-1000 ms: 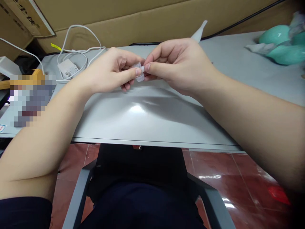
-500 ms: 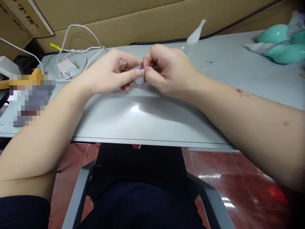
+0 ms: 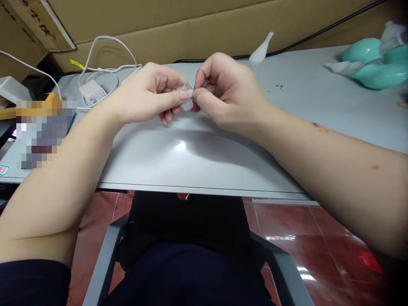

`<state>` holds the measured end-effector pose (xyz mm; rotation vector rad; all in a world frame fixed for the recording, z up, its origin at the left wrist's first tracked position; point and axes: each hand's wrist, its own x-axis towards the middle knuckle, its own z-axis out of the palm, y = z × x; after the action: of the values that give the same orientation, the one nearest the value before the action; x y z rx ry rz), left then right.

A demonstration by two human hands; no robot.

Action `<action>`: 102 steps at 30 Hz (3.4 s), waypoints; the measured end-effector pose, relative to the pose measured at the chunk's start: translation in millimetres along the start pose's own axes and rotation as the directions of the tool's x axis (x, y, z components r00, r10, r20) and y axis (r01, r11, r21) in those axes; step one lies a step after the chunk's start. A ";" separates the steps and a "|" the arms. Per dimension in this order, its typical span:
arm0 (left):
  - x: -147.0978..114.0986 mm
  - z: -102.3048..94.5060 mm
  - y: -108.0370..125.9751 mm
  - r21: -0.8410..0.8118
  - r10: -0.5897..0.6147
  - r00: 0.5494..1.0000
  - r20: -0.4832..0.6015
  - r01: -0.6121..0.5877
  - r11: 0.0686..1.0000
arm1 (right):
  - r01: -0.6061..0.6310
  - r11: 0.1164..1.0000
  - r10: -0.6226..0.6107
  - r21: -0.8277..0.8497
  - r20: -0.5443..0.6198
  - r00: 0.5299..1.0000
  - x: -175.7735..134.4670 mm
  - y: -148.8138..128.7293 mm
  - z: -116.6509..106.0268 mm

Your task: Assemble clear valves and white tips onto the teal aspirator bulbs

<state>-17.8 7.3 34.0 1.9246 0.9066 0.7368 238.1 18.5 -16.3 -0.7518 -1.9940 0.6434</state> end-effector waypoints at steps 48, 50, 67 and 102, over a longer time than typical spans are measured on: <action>-10.4 -40.1 4.2 0.695 -0.183 0.983 -0.009 0.138 0.706 | -0.174 0.971 0.199 -0.162 0.154 0.968 10.3 -6.9 26.7; -9.8 -40.0 2.5 0.692 -0.193 0.981 -0.014 0.149 0.707 | -0.168 0.980 0.179 -0.111 0.102 0.979 10.7 -3.6 26.5; -15.6 -37.1 5.2 0.479 0.021 0.993 -0.120 0.040 0.877 | -0.202 0.958 0.209 0.205 -0.010 0.978 10.0 -5.2 17.9; 25.9 -5.9 -52.1 0.541 0.742 0.644 -0.183 -0.564 0.623 | -0.444 0.646 0.443 0.621 0.168 0.880 10.6 -28.4 13.9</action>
<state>-23.7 50.1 -5.5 2.6331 0.5707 1.5225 214.2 4.6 2.3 -0.7947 -1.4064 1.5353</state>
